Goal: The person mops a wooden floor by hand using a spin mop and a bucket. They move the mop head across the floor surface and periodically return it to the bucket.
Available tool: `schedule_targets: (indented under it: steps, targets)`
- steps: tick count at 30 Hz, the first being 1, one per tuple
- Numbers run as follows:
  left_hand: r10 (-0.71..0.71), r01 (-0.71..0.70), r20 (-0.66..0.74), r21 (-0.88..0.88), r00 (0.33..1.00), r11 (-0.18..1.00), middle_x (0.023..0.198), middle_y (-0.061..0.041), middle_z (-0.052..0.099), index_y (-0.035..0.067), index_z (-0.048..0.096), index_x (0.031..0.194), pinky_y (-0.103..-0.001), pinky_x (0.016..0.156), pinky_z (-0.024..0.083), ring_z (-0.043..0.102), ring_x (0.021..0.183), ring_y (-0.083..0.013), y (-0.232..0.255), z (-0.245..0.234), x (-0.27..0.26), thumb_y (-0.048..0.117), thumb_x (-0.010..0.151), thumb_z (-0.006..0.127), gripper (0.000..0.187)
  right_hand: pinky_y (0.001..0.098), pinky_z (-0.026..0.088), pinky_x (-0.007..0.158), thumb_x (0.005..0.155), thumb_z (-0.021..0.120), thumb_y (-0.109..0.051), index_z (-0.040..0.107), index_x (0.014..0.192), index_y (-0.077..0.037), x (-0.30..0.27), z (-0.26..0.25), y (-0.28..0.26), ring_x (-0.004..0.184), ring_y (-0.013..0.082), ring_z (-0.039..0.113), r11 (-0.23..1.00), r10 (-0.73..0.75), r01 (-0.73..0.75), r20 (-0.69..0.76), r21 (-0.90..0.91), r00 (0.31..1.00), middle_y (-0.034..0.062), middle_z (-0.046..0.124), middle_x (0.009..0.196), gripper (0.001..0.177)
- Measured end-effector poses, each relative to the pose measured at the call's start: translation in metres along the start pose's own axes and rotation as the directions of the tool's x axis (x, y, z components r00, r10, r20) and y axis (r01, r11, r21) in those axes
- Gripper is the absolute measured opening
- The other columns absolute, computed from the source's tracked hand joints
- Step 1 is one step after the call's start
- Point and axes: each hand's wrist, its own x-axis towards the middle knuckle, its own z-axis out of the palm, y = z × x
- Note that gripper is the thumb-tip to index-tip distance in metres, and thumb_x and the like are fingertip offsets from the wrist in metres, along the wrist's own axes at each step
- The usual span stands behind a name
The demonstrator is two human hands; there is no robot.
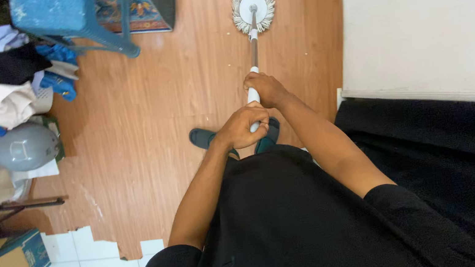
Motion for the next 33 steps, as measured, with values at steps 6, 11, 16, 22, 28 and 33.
schedule_targets:
  steps: [6, 11, 16, 22, 28, 33]
  targets:
    - [0.057, -0.061, 0.108, 0.029, 0.993, 0.998, 0.075, -0.008, 0.059, 0.005, 0.056, 0.074, -0.040, 0.081, 0.049, 0.059, 0.085, -0.0269, -0.004, 0.083, 0.049, 0.008, 0.081, 0.063, 0.010, 0.0446, 0.053, 0.083, 0.070, 0.078, -0.013, 0.066, 0.100, -0.013, -0.086, -0.023, 0.068, 0.101, 0.0353, 0.063, 0.998, 0.041, -0.044, -0.086, -0.034, 0.995, 0.0067, 0.065, 0.109, 0.033]
    - [0.090, -0.095, 0.212, 0.012, 0.973, 0.995, 0.074, -0.008, 0.059, 0.006, 0.057, 0.074, -0.040, 0.079, 0.049, 0.058, 0.083, -0.0262, -0.009, 0.148, 0.084, 0.009, 0.080, 0.064, 0.010, 0.0440, 0.053, 0.083, 0.073, 0.079, -0.012, 0.064, 0.101, -0.011, -0.155, -0.039, 0.111, 0.102, 0.0353, 0.064, 0.998, 0.064, -0.056, -0.219, 0.042, 0.974, 0.0079, 0.066, 0.111, 0.032]
    - [0.156, -0.160, 0.317, -0.014, 0.936, 0.987, 0.074, -0.009, 0.060, 0.007, 0.058, 0.072, -0.039, 0.078, 0.049, 0.057, 0.081, -0.0270, -0.017, 0.194, 0.108, 0.011, 0.079, 0.064, 0.010, 0.0455, 0.053, 0.080, 0.071, 0.076, -0.008, 0.064, 0.102, -0.010, -0.209, -0.041, 0.146, 0.102, 0.0383, 0.064, 0.995, 0.097, -0.100, -0.295, 0.006, 0.951, 0.0120, 0.065, 0.109, 0.034]
    - [0.147, -0.166, 0.402, 0.012, 0.904, 0.986, 0.071, -0.010, 0.060, 0.007, 0.059, 0.069, -0.039, 0.073, 0.048, 0.058, 0.073, -0.0259, -0.016, 0.205, 0.103, 0.013, 0.080, 0.065, 0.014, 0.0456, 0.053, 0.083, 0.084, 0.073, -0.011, 0.064, 0.100, -0.012, -0.230, -0.027, 0.140, 0.103, 0.0372, 0.065, 0.985, 0.170, -0.167, -0.338, 0.038, 0.926, 0.0111, 0.066, 0.105, 0.018]
    - [0.045, -0.060, 0.251, 0.051, 0.967, 0.997, 0.071, -0.011, 0.060, 0.006, 0.057, 0.069, -0.038, 0.069, 0.048, 0.059, 0.072, -0.0249, -0.011, 0.168, 0.048, 0.014, 0.079, 0.066, 0.016, 0.0460, 0.052, 0.082, 0.072, 0.078, -0.016, 0.065, 0.097, -0.010, -0.194, -0.006, 0.097, 0.100, 0.0383, 0.064, 0.997, 0.076, -0.074, -0.323, 0.017, 0.943, 0.0124, 0.067, 0.105, 0.029]
    - [-0.070, 0.070, 0.187, 0.010, 0.980, 0.998, 0.074, -0.008, 0.062, 0.007, 0.056, 0.068, -0.037, 0.070, 0.049, 0.063, 0.072, -0.0219, -0.001, 0.124, -0.023, 0.017, 0.082, 0.063, 0.018, 0.0431, 0.053, 0.087, 0.076, 0.079, -0.016, 0.067, 0.099, -0.011, -0.157, 0.027, 0.040, 0.104, 0.0348, 0.065, 0.999, 0.002, 0.007, -0.264, 0.033, 0.965, 0.0096, 0.069, 0.107, 0.027]
